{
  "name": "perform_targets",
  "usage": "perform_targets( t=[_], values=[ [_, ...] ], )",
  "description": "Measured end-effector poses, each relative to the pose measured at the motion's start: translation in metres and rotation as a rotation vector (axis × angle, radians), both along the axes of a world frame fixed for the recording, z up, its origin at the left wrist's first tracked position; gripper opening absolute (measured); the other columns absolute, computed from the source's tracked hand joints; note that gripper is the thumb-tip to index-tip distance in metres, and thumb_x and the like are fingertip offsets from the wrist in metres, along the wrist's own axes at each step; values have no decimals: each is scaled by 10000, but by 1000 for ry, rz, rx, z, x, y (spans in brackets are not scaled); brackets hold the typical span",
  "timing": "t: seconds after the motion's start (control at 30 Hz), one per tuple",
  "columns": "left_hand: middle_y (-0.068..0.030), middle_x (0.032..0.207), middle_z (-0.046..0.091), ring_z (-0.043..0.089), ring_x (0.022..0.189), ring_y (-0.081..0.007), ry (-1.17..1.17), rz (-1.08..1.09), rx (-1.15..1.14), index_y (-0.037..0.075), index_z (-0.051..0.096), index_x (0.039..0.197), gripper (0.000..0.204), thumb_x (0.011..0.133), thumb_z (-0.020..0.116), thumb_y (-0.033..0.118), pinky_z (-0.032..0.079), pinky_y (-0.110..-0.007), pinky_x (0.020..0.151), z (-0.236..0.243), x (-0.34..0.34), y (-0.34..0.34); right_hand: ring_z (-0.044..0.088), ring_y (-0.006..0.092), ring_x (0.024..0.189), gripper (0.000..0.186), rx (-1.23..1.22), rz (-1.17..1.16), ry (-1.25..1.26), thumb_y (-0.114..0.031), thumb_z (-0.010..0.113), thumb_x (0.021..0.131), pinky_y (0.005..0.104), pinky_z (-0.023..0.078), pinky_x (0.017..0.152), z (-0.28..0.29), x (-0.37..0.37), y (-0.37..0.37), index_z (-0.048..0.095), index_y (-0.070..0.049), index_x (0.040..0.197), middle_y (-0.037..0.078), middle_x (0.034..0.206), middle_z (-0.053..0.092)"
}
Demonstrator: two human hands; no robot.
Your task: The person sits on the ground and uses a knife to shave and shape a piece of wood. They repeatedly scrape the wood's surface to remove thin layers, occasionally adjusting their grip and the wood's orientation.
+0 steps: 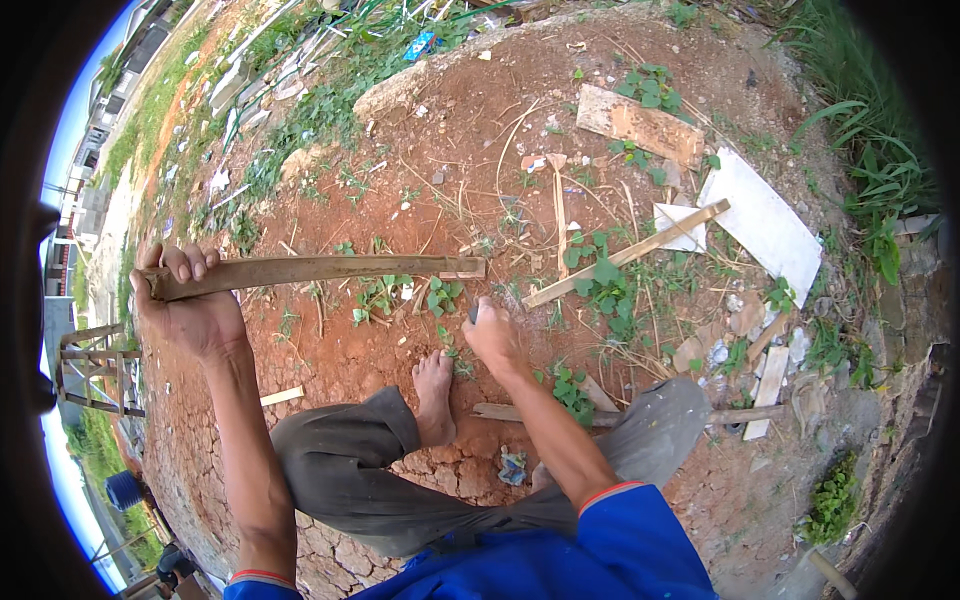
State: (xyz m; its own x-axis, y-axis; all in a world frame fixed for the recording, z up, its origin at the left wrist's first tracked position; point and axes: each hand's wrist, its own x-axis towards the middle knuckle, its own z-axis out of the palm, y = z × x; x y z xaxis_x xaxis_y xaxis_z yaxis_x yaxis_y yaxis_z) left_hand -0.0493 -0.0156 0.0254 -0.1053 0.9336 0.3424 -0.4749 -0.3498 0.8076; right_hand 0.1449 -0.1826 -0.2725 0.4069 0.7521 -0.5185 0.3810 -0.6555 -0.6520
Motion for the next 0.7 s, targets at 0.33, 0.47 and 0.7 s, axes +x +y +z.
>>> perform_targets(
  t=[0.33,0.47,0.7],
  values=[
    [13,552,426,381,493,-128,-7,-476,108,98,608,796,611,1028,399,624,355,-296,539,5,5,7,706,447,914,419,24,-47,-92,-247,736,835,518,559,837,-83,18,-37,635,19,1141,257,955,723],
    [12,565,408,394,524,-135,4,-300,9,114,610,792,585,1029,411,611,369,-311,560,4,8,8,678,290,582,343,-49,-113,152,-281,756,876,433,554,547,-101,44,-37,617,-6,1026,161,776,696],
    [-34,707,462,451,633,-185,-343,73,-193,81,514,893,500,1048,399,542,406,-350,583,0,-75,21,554,136,483,407,781,-1114,815,-330,803,902,312,455,388,27,31,17,569,-39,1063,73,777,634]
  ],
)
